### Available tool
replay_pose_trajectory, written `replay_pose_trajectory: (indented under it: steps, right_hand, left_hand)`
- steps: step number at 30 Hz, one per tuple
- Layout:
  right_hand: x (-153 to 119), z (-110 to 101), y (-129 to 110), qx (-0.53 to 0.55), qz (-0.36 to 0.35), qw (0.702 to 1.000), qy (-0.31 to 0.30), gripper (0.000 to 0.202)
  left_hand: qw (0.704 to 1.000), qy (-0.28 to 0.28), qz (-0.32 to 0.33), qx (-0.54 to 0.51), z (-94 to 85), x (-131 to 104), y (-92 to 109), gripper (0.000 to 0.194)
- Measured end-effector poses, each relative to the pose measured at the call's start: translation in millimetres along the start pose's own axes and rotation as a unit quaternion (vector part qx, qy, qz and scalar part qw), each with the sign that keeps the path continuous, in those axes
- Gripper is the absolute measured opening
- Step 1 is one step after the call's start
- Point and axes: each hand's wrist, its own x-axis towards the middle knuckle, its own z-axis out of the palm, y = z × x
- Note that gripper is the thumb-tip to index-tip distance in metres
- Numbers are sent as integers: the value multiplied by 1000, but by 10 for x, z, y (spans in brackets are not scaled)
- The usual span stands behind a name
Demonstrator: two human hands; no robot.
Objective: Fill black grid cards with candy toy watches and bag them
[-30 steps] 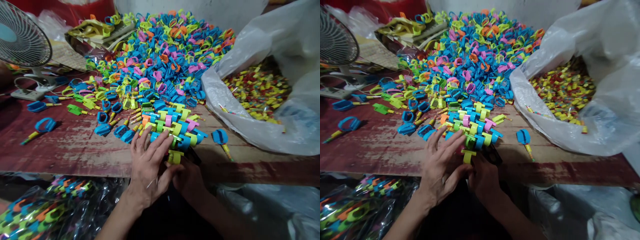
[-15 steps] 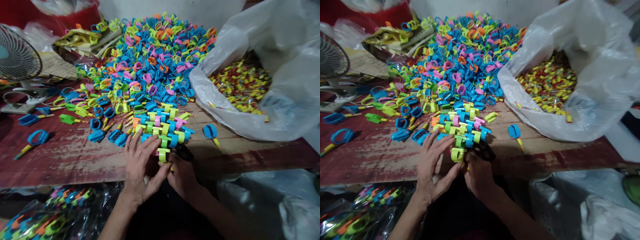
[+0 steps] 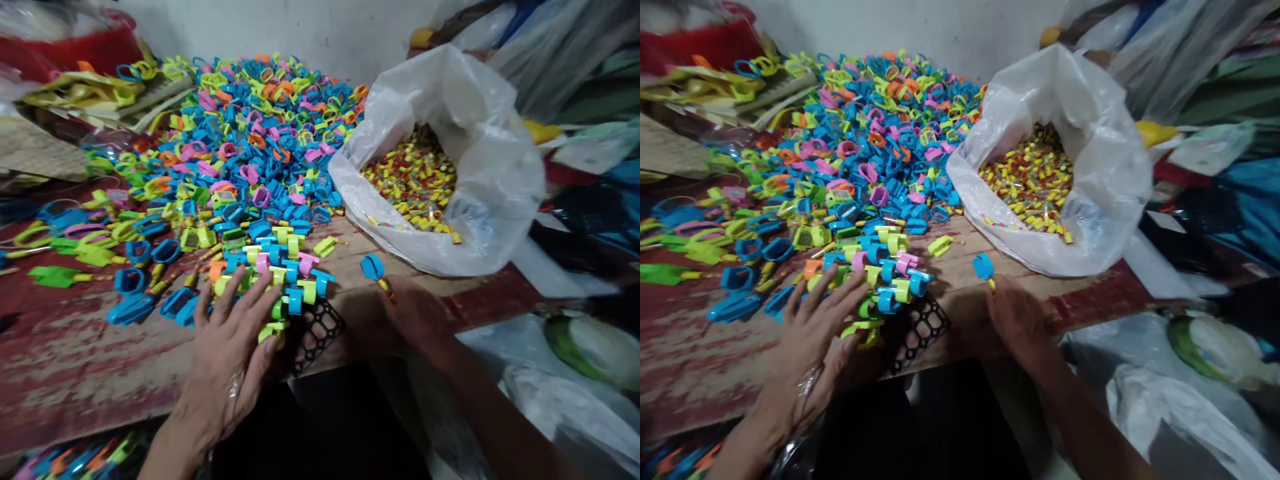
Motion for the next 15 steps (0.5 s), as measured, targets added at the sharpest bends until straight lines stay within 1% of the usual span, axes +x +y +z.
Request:
replay_pose_trajectory:
  steps: [2, 4, 6, 7, 9, 10, 12, 13, 15]
  right_hand:
    - [10, 26, -3, -21, 23, 999, -17, 10]
    - [9, 20, -5, -45, 56, 995, -62, 12]
    - [14, -3, 0, -61, 61, 991, -100, 14]
    - [18, -17, 2, -63, 53, 991, -106, 15]
    - [17, -51, -3, -44, 32, 995, -88, 18]
    - [5, -74, -15, -18, 25, 997, -71, 19]
    - [-52, -141, -78, 86, 18, 995, -43, 19]
    - [-97, -186, -133, 157, 16, 987, -35, 20]
    - [-208, -286, -296, 295, 14, 955, -33, 21]
  left_hand:
    - [1000, -18, -5, 3, 17, -6, -25, 48]
    - [1000, -19, -16, 3, 41, -24, -32, 47]
    - [1000, -18, -25, 2, 57, -33, -22, 45]
    - [999, -14, -29, 1, 60, -32, -14, 44]
    - [999, -9, -35, -1, 56, -22, 5, 42]
    - [999, -11, -38, -2, 50, -15, 12, 42]
    - [999, -17, -39, -7, 41, -7, 21, 41]
    - [999, -20, -40, -10, 39, -7, 22, 41]
    - [999, -18, -44, -18, 43, -12, 18, 40]
